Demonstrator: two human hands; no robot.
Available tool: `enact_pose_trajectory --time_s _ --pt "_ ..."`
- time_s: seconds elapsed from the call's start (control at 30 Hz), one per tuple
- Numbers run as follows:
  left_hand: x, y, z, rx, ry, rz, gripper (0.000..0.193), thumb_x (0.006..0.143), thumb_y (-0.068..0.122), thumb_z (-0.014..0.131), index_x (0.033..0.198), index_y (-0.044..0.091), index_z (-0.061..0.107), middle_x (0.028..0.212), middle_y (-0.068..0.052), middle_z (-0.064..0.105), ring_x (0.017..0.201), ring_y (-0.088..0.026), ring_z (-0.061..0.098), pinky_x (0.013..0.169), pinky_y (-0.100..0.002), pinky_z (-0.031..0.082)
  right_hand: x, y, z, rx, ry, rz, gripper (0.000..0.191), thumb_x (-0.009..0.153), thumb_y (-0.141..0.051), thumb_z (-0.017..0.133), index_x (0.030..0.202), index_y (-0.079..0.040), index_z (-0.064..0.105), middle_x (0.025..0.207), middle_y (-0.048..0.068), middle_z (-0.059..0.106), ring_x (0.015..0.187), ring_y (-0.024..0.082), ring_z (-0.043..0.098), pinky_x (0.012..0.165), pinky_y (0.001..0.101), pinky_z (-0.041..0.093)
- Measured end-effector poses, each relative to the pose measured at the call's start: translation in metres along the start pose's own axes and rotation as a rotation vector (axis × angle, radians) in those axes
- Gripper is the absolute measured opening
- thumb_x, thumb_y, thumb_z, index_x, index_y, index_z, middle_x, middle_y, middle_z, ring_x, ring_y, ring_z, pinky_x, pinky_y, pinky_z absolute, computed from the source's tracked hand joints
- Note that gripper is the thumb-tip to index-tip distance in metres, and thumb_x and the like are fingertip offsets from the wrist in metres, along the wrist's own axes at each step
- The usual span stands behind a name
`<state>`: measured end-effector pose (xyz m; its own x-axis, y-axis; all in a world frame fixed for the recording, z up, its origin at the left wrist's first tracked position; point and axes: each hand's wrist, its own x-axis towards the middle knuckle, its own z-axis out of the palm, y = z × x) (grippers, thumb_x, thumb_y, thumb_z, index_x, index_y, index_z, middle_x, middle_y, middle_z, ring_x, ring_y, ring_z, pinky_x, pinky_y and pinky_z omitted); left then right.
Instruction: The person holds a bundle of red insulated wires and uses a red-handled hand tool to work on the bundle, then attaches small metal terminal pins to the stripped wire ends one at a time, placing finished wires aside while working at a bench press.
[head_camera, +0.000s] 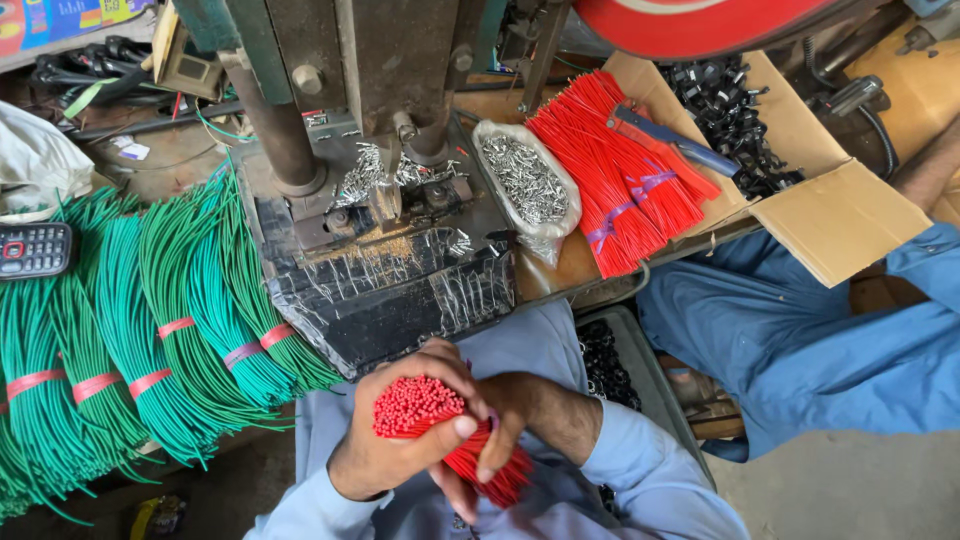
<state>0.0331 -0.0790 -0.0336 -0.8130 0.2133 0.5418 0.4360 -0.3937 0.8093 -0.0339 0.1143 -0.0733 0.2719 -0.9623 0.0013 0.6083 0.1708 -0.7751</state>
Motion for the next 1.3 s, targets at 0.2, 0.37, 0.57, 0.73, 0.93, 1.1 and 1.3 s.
enact_pose_trajectory --time_s 0.2,0.37,0.57,0.73,0.93,1.1,1.3 --pt "-0.003 -0.008 0.002 -0.124 0.226 -0.067 0.025 0.091 0.004 0.075 0.111 0.000 0.060 0.097 -0.010 0.070 0.090 -0.020 0.068 0.093 -0.037 0.053 0.005 0.018 -0.010 0.126 0.031 -0.040 0.037 0.096 -0.005 0.075 0.126 0.006 0.055 0.095 0.016 0.074 0.076 0.022 0.071 0.073 0.0326 0.056" --pt "-0.006 -0.020 0.021 0.092 0.616 -0.134 0.033 0.091 -0.003 0.072 0.118 0.002 0.053 0.103 -0.010 0.068 0.095 -0.016 0.067 0.087 -0.031 0.056 0.018 0.028 0.011 -1.103 1.317 -0.141 0.047 0.083 -0.009 0.079 0.123 0.000 0.058 0.097 0.017 0.073 0.089 0.036 0.072 0.074 0.0383 0.058" --pt "-0.010 -0.027 0.034 0.126 0.538 -0.020 0.039 0.091 -0.003 0.075 0.120 0.004 0.050 0.107 -0.011 0.066 0.099 -0.016 0.065 0.091 -0.032 0.055 0.013 0.025 0.021 -1.289 1.339 -0.381 0.051 0.079 -0.011 0.083 0.122 -0.001 0.057 0.106 0.017 0.069 0.098 0.030 0.072 0.084 0.0352 0.058" --pt "-0.016 -0.022 0.015 -0.129 0.107 -0.034 0.035 0.095 -0.002 0.075 0.123 0.003 0.054 0.105 -0.011 0.066 0.099 -0.018 0.067 0.090 -0.034 0.059 -0.010 0.022 0.008 -0.667 0.693 -0.254 0.044 0.084 -0.013 0.083 0.122 -0.001 0.064 0.114 0.011 0.071 0.110 0.023 0.069 0.099 0.0366 0.057" --pt "-0.019 -0.022 0.017 0.210 0.117 -0.080 0.039 0.086 -0.003 0.079 0.119 0.002 0.059 0.114 -0.013 0.067 0.107 -0.021 0.066 0.096 -0.035 0.054 -0.006 0.027 -0.005 -0.768 0.543 -0.152 0.052 0.081 -0.017 0.087 0.124 -0.004 0.061 0.113 0.007 0.067 0.109 0.018 0.065 0.097 0.0347 0.057" --pt "-0.013 -0.020 0.028 0.298 0.270 -0.035 0.049 0.083 0.002 0.081 0.125 0.003 0.054 0.119 -0.010 0.060 0.108 -0.018 0.062 0.098 -0.032 0.051 0.008 0.029 0.003 -1.013 0.809 -0.449 0.063 0.083 -0.015 0.083 0.133 -0.003 0.049 0.124 0.007 0.060 0.117 0.017 0.061 0.102 0.0346 0.053" --pt "-0.001 -0.002 0.009 0.065 0.010 -0.134 0.069 0.087 0.009 0.084 0.146 0.002 0.048 0.100 -0.004 0.067 0.107 -0.015 0.065 0.105 -0.035 0.051 0.005 0.025 -0.013 -0.576 0.225 -0.200 0.010 0.090 -0.008 0.073 0.095 -0.005 0.065 0.082 0.003 0.066 0.077 0.014 0.067 0.071 0.0278 0.055"
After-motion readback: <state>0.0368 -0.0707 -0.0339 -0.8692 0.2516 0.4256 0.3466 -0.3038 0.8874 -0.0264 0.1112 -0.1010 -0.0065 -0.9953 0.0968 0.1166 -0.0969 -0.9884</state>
